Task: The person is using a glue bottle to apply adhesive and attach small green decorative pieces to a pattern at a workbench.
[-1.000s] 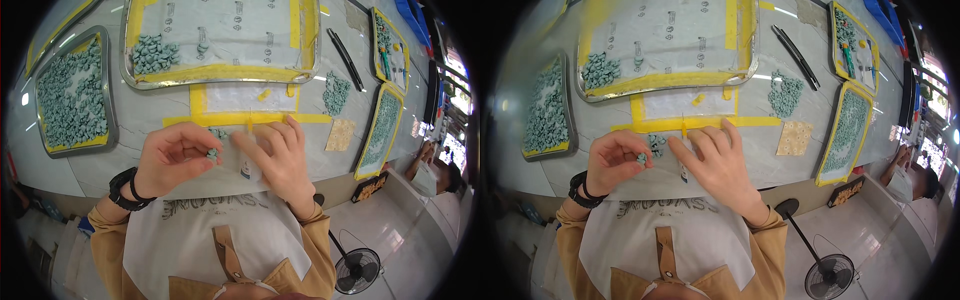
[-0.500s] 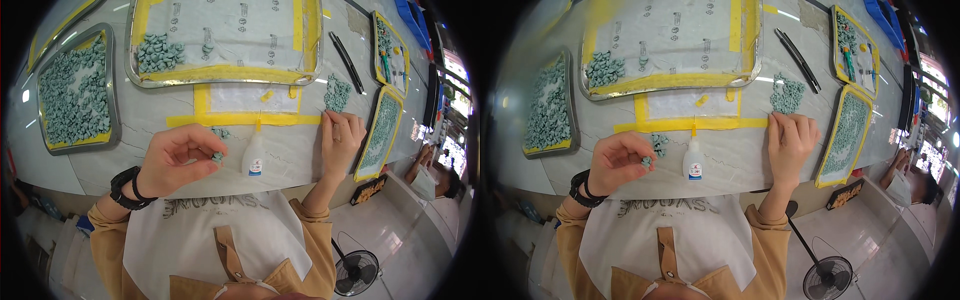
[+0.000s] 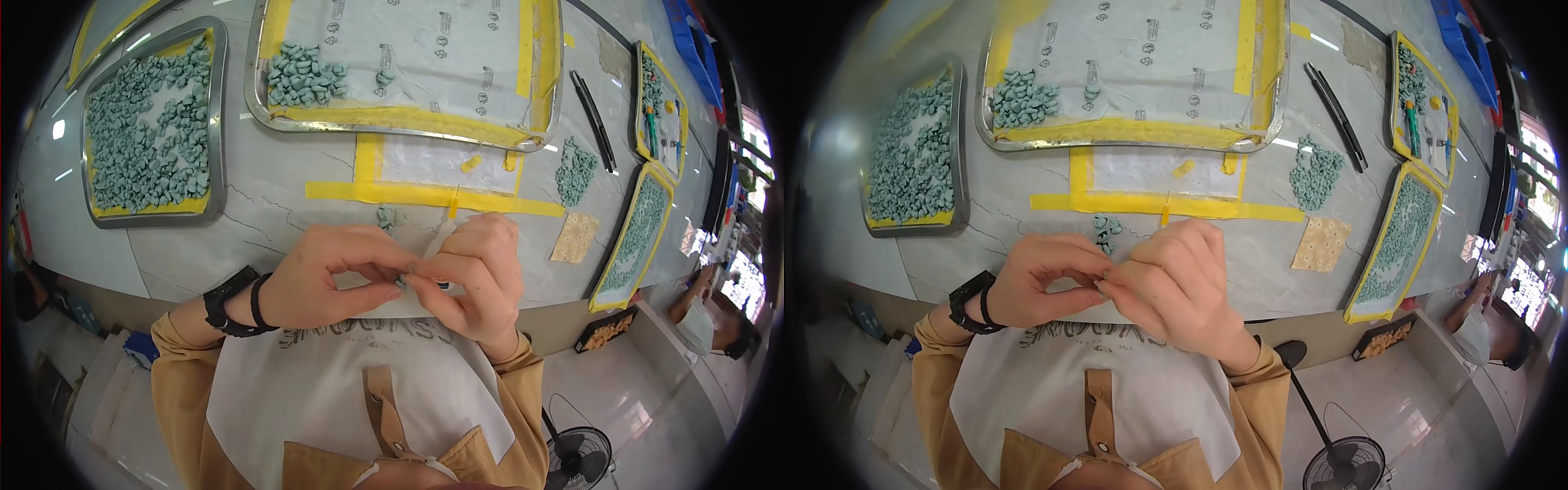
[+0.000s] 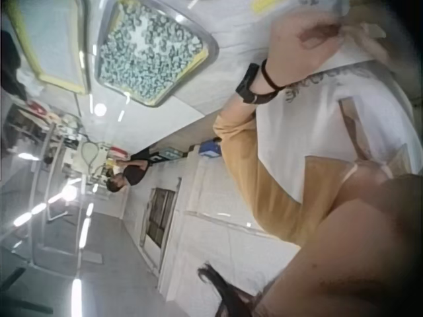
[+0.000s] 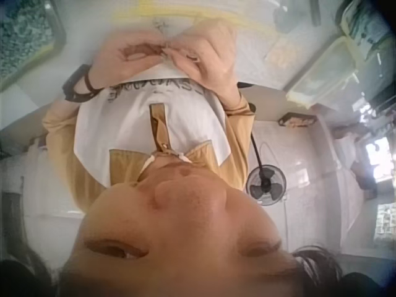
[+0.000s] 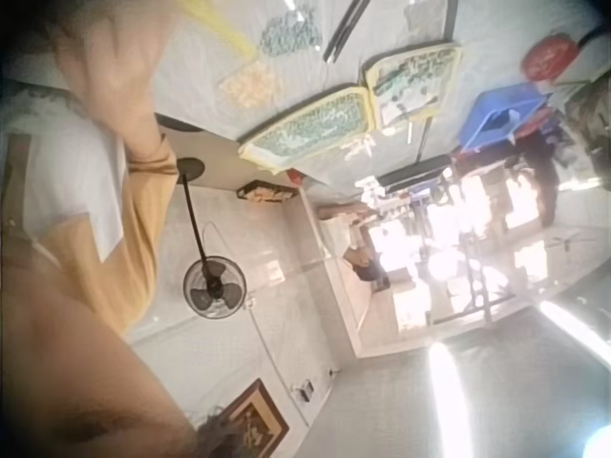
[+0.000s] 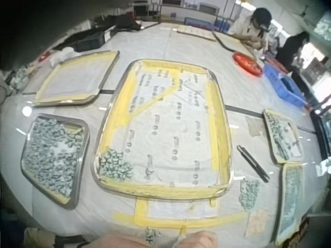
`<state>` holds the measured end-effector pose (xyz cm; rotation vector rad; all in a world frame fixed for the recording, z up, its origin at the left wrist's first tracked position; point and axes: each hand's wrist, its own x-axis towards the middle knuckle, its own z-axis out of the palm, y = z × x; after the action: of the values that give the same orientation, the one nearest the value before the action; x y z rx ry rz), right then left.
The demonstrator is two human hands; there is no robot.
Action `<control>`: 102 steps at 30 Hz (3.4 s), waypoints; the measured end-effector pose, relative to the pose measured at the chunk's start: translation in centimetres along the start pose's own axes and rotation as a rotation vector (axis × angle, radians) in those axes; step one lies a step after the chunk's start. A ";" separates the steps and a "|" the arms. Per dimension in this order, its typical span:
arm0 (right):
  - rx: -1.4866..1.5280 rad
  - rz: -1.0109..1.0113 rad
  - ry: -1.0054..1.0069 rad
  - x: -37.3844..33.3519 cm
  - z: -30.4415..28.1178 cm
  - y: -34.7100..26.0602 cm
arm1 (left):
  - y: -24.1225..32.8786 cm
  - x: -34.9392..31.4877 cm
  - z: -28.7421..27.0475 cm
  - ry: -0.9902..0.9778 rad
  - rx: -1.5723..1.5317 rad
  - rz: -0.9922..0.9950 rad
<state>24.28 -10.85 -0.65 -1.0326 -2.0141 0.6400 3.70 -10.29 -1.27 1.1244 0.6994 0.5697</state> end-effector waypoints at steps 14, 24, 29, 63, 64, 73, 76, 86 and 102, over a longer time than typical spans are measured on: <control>0.366 0.345 -0.010 0.6 1.4 -1.7 | -0.1 -0.4 -0.3 0.274 -0.019 0.230; 0.406 0.378 -0.013 0.7 1.8 -1.7 | -0.2 -0.6 0.2 0.279 -0.108 0.202; 0.349 0.368 0.028 0.7 2.1 -1.8 | -0.3 -0.4 -0.1 0.262 -0.063 0.239; -0.005 0.132 0.103 1.1 2.1 -0.7 | -1.4 -0.1 -0.3 0.340 -0.102 0.209; -0.041 0.117 0.117 1.0 2.2 -0.8 | -1.4 -0.1 -0.3 0.337 -0.101 0.210; -0.087 0.113 0.120 0.4 2.4 -0.7 | -2.0 0.1 -0.4 0.317 -0.058 0.228; -0.068 0.127 0.137 0.3 2.1 -0.6 | -1.7 0.6 -0.5 0.281 -0.069 0.207; 0.077 0.402 0.150 -0.9 -2.2 0.1 | 0.7 1.1 -1.8 0.324 0.690 0.327; 0.549 -0.035 0.040 -2.1 -1.1 0.1 | 1.7 0.1 -1.5 0.159 0.001 0.118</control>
<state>26.01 -12.41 -0.92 -0.6702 -1.6728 1.0674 2.55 -8.76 -0.11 1.1348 0.7738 0.7655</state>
